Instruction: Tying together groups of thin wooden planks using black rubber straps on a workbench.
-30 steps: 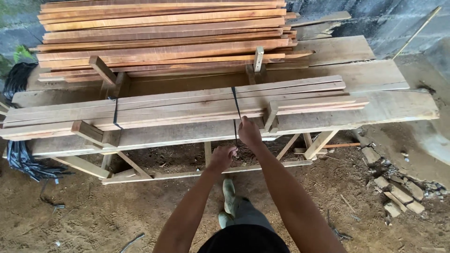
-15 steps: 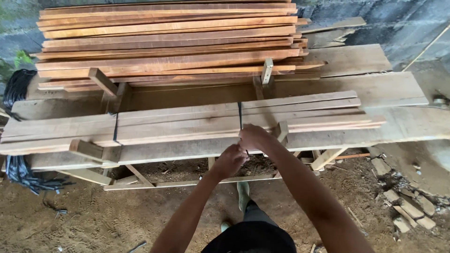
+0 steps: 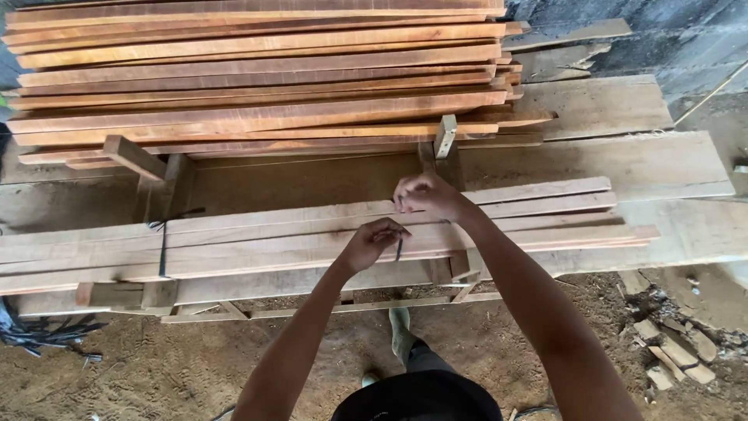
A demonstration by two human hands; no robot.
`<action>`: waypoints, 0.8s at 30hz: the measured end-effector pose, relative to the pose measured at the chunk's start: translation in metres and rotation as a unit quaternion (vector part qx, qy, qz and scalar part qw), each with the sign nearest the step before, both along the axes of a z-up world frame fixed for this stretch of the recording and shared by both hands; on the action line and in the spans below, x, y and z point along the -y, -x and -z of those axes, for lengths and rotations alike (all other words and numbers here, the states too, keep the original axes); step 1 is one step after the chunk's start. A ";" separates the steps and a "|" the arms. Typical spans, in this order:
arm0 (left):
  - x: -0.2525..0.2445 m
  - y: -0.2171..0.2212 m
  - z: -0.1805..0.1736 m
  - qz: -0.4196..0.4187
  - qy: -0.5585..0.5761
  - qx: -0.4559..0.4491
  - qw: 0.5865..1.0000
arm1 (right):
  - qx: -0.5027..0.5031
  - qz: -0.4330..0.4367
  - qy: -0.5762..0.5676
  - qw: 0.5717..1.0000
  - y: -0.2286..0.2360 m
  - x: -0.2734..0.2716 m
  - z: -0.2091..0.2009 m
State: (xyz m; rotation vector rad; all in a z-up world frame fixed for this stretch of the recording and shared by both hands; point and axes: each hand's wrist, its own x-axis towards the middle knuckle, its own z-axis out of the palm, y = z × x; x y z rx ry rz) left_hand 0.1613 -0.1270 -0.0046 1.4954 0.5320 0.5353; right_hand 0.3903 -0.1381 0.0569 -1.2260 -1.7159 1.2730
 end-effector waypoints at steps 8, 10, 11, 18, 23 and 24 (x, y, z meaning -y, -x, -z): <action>-0.059 -0.042 0.050 -0.157 0.094 0.017 0.983 | -0.188 0.194 0.170 0.948 -0.001 -0.028 0.028; -0.069 -0.050 0.050 -0.156 0.072 -0.001 0.985 | -0.169 0.159 0.103 0.967 -0.013 -0.036 0.047; -0.072 -0.055 0.050 -0.152 0.051 -0.019 0.987 | -0.150 0.125 0.036 0.980 -0.018 -0.039 0.058; -0.072 -0.058 0.045 -0.171 -0.018 -0.097 0.980 | -0.141 0.217 0.029 0.966 -0.035 -0.031 0.096; -0.065 -0.063 0.039 -0.204 -0.112 -0.093 0.968 | -0.184 0.217 0.039 0.958 -0.042 -0.036 0.114; -0.066 -0.063 0.039 -0.206 -0.114 -0.093 0.967 | -0.185 0.214 0.037 0.958 -0.041 -0.036 0.115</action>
